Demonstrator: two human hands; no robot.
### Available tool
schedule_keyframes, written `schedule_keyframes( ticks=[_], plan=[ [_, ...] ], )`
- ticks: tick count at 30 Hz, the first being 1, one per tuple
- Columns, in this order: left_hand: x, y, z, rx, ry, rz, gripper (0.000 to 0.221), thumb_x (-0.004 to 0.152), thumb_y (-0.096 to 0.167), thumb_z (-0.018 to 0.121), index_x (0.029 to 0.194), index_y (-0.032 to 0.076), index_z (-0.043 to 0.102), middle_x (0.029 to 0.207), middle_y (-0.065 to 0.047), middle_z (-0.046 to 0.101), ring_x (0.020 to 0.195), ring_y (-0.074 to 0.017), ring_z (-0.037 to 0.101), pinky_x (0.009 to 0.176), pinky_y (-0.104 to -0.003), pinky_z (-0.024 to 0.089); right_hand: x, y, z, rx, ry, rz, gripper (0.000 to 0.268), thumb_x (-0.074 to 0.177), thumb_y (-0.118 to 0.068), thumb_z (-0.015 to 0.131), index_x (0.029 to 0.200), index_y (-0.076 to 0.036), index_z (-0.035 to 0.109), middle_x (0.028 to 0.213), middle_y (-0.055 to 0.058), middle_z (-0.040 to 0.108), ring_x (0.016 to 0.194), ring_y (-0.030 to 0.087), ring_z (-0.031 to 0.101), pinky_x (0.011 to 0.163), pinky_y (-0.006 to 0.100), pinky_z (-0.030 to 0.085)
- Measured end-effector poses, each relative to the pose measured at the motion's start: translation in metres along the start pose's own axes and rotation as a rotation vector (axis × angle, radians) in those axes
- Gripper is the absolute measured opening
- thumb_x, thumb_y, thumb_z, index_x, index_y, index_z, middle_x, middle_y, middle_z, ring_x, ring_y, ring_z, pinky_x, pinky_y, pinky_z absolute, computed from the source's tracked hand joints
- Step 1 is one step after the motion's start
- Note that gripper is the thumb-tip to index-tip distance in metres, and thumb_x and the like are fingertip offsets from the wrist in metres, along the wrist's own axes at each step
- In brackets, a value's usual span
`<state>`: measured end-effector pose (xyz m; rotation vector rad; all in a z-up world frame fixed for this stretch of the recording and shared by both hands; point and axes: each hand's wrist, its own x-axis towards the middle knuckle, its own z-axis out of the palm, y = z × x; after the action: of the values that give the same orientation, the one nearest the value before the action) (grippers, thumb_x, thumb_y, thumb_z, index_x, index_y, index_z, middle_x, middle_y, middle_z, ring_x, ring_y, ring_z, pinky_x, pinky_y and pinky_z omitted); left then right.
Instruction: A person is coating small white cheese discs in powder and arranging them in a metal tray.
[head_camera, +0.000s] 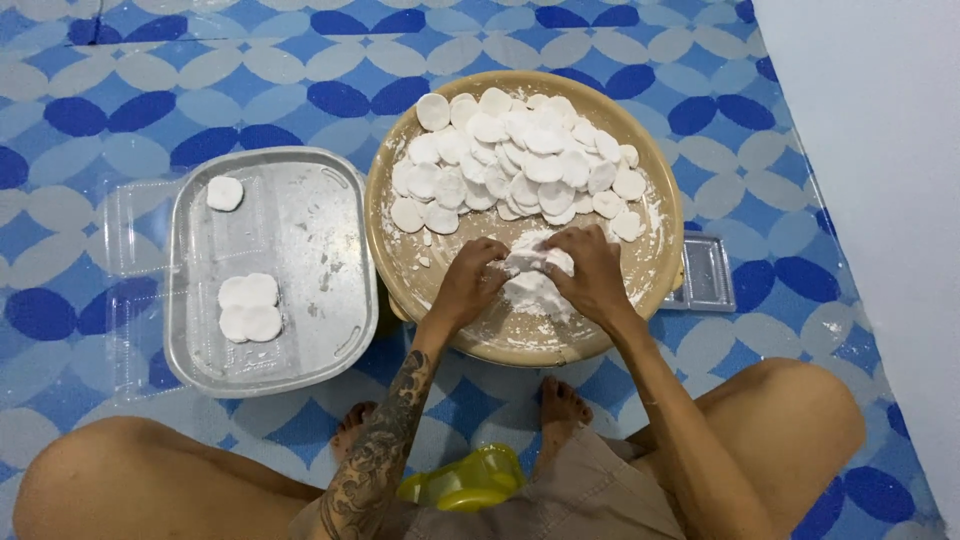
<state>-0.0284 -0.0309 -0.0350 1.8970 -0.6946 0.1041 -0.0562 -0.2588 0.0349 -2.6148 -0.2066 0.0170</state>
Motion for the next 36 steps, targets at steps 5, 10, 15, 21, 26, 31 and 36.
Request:
schedule_keyframes(
  ticks=[5, 10, 15, 21, 26, 31, 36],
  plan=[
    [0.012, 0.036, -0.010, 0.090, 0.035, 0.048, 0.027, 0.085, 0.006, 0.075, 0.110, 0.006, 0.066, 0.111, -0.017, 0.066, 0.110, -0.0405, 0.062, 0.096, -0.048, 0.049, -0.002, 0.011, 0.006, -0.011, 0.034, -0.039, 0.024, 0.085, -0.024, 0.078, 0.109, -0.022, 0.072, 0.116, -0.003, 0.066, 0.118, 0.026, 0.052, 0.094, 0.055, 0.042],
    [0.019, 0.040, -0.015, 0.089, 0.033, 0.041, 0.021, 0.085, 0.002, 0.074, 0.103, 0.009, 0.067, 0.107, -0.011, 0.067, 0.107, -0.0357, 0.063, 0.096, -0.046, 0.049, -0.002, 0.007, 0.007, 0.019, 0.050, -0.036, 0.031, 0.082, -0.023, 0.080, 0.112, -0.027, 0.072, 0.118, -0.004, 0.066, 0.120, 0.026, 0.051, 0.095, 0.055, 0.041],
    [0.015, 0.036, -0.011, 0.004, 0.039, 0.028, 0.022, 0.090, 0.004, 0.071, 0.109, 0.007, 0.062, 0.112, -0.016, 0.065, 0.110, -0.0407, 0.061, 0.096, -0.050, 0.047, 0.003, 0.035, 0.032, 0.083, 0.146, -0.049, 0.020, 0.089, -0.019, 0.075, 0.107, -0.027, 0.072, 0.111, -0.007, 0.066, 0.114, 0.023, 0.053, 0.093, 0.050, 0.040],
    [0.016, 0.036, -0.004, 0.032, 0.030, 0.014, 0.032, 0.085, 0.006, 0.077, 0.114, 0.009, 0.064, 0.113, -0.014, 0.066, 0.108, -0.0372, 0.062, 0.096, -0.049, 0.049, 0.005, 0.040, 0.037, 0.176, 0.201, -0.070, 0.021, 0.085, -0.019, 0.079, 0.103, -0.028, 0.073, 0.107, -0.008, 0.068, 0.113, 0.023, 0.054, 0.093, 0.047, 0.041],
    [0.016, 0.049, -0.010, 0.039, 0.045, 0.026, 0.018, 0.090, 0.004, 0.071, 0.106, 0.006, 0.065, 0.109, -0.014, 0.067, 0.105, -0.0388, 0.064, 0.092, -0.048, 0.051, 0.002, 0.028, 0.026, 0.279, 0.210, -0.096, 0.023, 0.084, -0.020, 0.081, 0.104, -0.028, 0.074, 0.106, -0.006, 0.071, 0.111, 0.024, 0.058, 0.092, 0.045, 0.043],
    [0.015, 0.043, -0.011, -0.021, 0.030, 0.014, 0.016, 0.091, 0.006, 0.071, 0.105, 0.007, 0.064, 0.106, -0.015, 0.067, 0.102, -0.0390, 0.065, 0.086, -0.048, 0.053, -0.003, 0.012, 0.020, 0.396, 0.231, -0.064, 0.017, 0.085, -0.016, 0.082, 0.100, -0.021, 0.076, 0.097, 0.000, 0.074, 0.099, 0.026, 0.062, 0.092, 0.044, 0.047],
    [0.020, 0.053, -0.012, -0.128, 0.038, -0.108, 0.021, 0.093, 0.009, 0.072, 0.113, 0.005, 0.067, 0.101, -0.019, 0.070, 0.094, -0.0361, 0.069, 0.073, -0.042, 0.056, -0.004, 0.004, 0.013, 0.439, 0.207, 0.002, 0.018, 0.085, -0.016, 0.083, 0.102, -0.017, 0.077, 0.092, 0.005, 0.076, 0.094, 0.025, 0.064, 0.092, 0.041, 0.048]
  ],
)
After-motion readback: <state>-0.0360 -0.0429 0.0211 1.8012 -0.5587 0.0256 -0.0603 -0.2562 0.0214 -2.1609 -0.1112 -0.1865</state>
